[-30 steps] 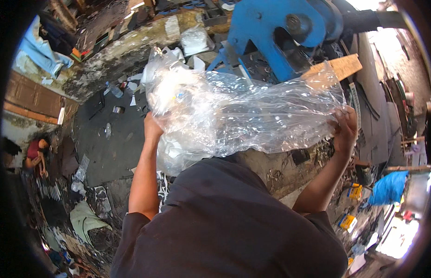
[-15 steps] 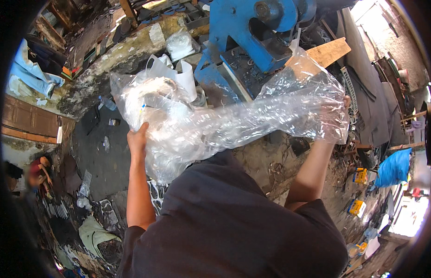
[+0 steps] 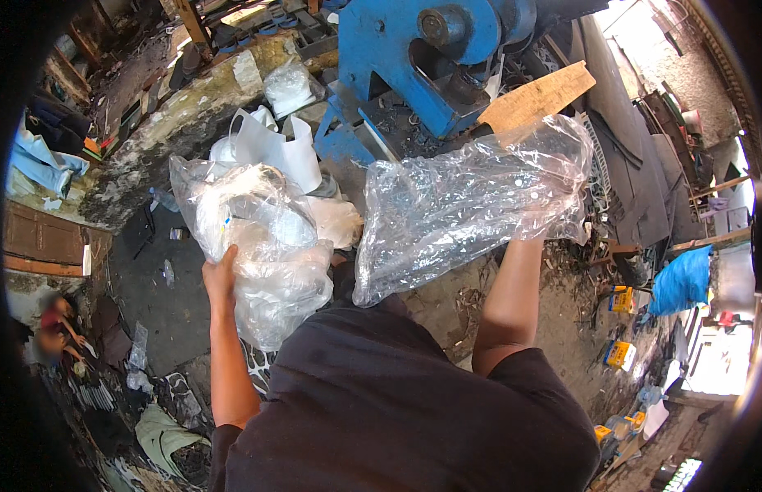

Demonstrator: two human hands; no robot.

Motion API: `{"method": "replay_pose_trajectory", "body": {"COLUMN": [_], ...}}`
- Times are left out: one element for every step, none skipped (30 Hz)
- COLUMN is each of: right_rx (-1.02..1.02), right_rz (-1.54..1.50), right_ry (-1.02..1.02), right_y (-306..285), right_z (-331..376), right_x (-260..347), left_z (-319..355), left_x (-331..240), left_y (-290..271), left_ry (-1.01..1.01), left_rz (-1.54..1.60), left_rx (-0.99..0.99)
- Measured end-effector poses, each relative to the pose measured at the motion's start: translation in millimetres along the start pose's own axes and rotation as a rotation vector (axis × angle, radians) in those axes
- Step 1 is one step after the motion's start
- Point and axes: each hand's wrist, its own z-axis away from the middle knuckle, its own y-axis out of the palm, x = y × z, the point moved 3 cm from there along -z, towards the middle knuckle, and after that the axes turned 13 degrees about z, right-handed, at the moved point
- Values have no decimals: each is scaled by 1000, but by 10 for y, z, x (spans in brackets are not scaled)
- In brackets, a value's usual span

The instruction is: The person uses a cutting machine to trim a shoe sole, then stacks multiple black and gray soles and insoles on the floor. They also handle plastic-wrapped white insoles and place them on a nearby table.

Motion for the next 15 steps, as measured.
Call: {"method": "replay_pose_trajectory", "body": {"right_rx": [-2,0,-3,-7,-7,-11,-16,-19,-20,-18,-10,-1,13,28,45], "right_rz": [-1,-5,-10,-11,-12,-16,-19,-18,-22,-22,-18,-9,1,26,58], "right_ry": [7,13,16,20,26,29,34,38,49,61,74,99,133,169,221], "right_y": [-1,7,6,4,3,3,4,-11,-7,6,25,54,68,75,89], "right_z": [-10,-38,-36,-45,-61,-58,-73,-72,-68,-67,-68,-54,-21,10,77], "right_x": [-30,-49,-61,-73,-70,-80,-96,-97,-134,-169,-185,-259,-335,-353,-395], "left_z": [7,-7,-23,-35,-31,3,14,-16,-32,-44,-56,-40,-3,14,44], "left_x": [9,31,30,31,37,-14,-42,-12,8,21,47,38,-11,-25,-78], "left_y": [-8,-21,-26,-19,0,52,93,107,86,67,50,30,-19,4,12], "left_ry": [4,-2,-9,-15,-12,-7,-3,6,16,27,10,-8,-21,-51,-79], "left_rz": [-2,-11,-21,-31,-28,-26,-23,-10,2,15,25,34,36,-15,-72], "left_rx": [-2,-11,-17,-23,-15,-6,3,14,19,22,15,-3,-30,-45,-76]}}
